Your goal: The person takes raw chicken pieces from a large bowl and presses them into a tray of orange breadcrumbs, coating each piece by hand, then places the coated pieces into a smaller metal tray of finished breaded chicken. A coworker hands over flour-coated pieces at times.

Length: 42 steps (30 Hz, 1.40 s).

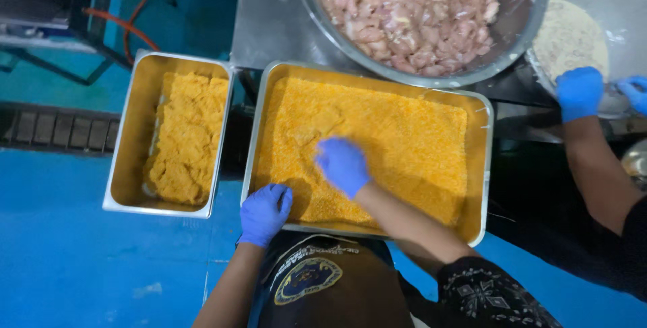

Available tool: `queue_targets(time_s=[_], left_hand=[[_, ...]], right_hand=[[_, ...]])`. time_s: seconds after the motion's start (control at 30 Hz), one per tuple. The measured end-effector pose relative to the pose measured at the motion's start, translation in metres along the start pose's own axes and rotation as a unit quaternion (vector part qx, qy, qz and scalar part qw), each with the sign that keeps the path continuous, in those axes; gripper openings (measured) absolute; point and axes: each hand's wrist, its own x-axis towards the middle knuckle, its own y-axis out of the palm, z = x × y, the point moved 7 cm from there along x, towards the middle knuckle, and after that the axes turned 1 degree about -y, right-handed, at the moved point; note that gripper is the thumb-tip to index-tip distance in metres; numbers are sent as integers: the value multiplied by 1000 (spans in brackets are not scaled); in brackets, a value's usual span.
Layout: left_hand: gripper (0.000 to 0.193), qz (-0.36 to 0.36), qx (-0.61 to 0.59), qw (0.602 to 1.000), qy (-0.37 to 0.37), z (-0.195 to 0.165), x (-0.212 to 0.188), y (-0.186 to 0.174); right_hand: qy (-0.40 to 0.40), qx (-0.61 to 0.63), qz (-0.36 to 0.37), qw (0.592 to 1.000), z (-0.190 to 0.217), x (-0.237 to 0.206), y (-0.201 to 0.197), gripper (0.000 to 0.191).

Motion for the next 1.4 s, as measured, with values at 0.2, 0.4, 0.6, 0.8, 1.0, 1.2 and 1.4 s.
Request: queue_targets(time_s=[0.2, 0.4, 0.6, 0.8, 1.0, 1.2, 1.4], left_hand=[[24, 38, -31, 997, -53, -2, -2, 10], [31, 155, 13, 986, -59, 36, -4, 67], [30, 319, 64, 936, -130, 77, 14, 161], [28, 431, -99, 886, -140, 54, 17, 204], [27, 350, 3, 931, -104, 57, 27, 173], [27, 90, -19, 995, 32, 6, -2, 65], [24, 6, -10, 1000, -20, -14, 4, 24]], right_hand=[[-184, 31, 142, 972, 66, -73, 9, 49], [-106, 14, 276, 955, 43, -102, 42, 30], [8, 128, 278, 952, 28, -129, 53, 35], [16, 212, 238, 948, 9, -143, 72, 33], [157, 438, 233, 854, -17, -141, 96, 31], [292, 747, 143, 580, -42, -119, 97, 28], [359, 704, 80, 608, -76, -72, 99, 28]])
